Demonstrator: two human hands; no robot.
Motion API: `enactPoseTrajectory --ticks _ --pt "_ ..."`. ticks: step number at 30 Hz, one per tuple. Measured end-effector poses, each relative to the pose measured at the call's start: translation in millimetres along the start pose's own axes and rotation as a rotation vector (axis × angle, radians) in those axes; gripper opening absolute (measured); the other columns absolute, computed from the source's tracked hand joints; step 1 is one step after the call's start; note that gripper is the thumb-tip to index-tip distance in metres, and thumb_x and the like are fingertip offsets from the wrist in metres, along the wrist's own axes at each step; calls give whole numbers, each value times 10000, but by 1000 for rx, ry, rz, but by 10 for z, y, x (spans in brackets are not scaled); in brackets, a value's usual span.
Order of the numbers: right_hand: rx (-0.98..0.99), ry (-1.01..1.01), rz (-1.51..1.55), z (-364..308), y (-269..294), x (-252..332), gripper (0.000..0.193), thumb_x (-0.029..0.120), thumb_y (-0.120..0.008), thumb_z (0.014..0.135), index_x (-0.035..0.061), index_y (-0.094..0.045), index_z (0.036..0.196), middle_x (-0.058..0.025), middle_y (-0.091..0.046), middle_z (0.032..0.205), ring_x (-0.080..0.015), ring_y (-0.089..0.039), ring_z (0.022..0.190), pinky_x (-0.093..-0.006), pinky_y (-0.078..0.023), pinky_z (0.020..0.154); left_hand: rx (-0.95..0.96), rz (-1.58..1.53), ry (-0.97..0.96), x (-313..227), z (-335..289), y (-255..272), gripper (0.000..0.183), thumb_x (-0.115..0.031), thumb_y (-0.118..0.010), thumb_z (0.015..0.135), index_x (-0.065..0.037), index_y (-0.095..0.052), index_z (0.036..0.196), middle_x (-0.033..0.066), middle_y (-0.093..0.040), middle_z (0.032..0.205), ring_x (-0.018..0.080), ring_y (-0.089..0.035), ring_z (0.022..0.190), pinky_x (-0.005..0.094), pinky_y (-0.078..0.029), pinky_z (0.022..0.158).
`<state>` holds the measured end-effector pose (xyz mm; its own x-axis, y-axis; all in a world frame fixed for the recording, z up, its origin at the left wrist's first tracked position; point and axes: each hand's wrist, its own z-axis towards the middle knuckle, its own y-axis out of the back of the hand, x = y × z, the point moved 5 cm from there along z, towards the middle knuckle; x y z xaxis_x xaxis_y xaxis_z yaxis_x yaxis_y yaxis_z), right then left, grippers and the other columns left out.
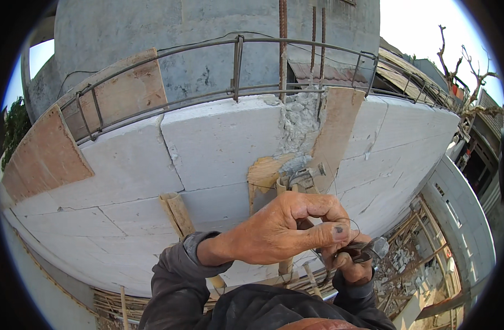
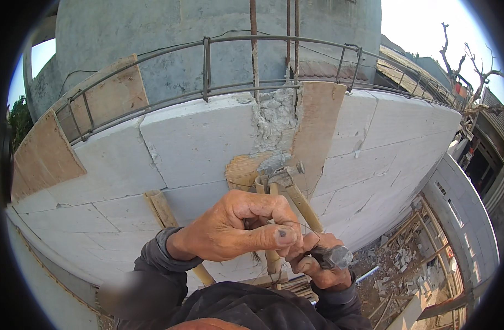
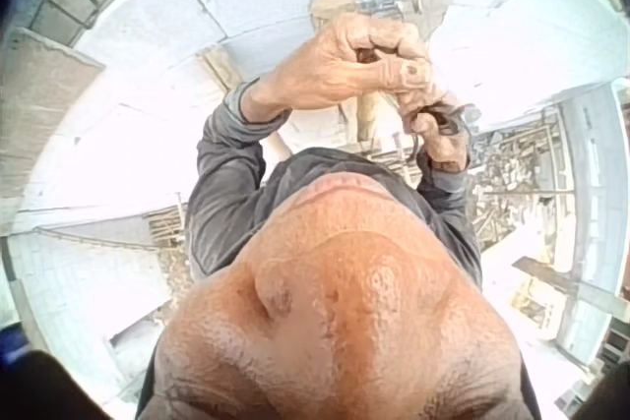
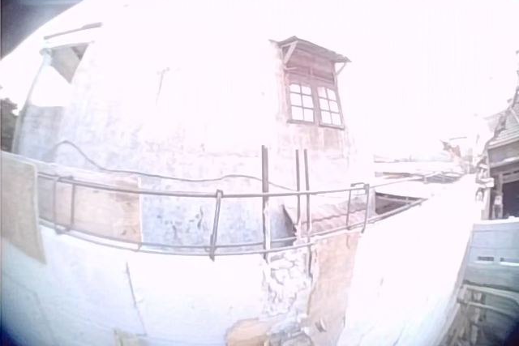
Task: The person hammers a wooden board on a wall, pulls a wire from a coil, fastens rebar reinforcement bars together using pliers and the wire, and hammers the wooden board.
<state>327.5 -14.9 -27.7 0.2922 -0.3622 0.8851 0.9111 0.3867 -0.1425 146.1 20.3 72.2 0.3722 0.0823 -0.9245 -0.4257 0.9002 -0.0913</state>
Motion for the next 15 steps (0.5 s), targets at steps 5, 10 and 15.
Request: enactPoseTrajectory --ticks 5,10,15 --pt "-326 240 -403 -43 177 319 321 292 -719 1044 -28 -710 1058 -123 -676 892 -160 -611 783 -320 -504 742 -204 753 -292 -484 78 372 561 -489 -617 1115 14 -807 959 44 -671 773 95 -524 689 293 -378 606" --pt "-551 543 -644 322 377 1064 265 261 -611 1125 16 -612 1023 1 -569 819 -65 -480 685 -234 -390 605 -1245 1760 -752 -1984 17 860 672 -575 -727 1032 -77 -563 612 -85 -320 521 77 -308 544 309 -255 545" --pt "-736 731 -1336 1144 840 1857 292 275 -606 1144 -2 -689 1181 -40 -532 730 -115 -428 661 -338 -350 613 -1145 1978 -261 -2891 475 2043 741 -712 -598 1025 -42 -750 750 53 -614 652 210 -639 668 427 -521 713"
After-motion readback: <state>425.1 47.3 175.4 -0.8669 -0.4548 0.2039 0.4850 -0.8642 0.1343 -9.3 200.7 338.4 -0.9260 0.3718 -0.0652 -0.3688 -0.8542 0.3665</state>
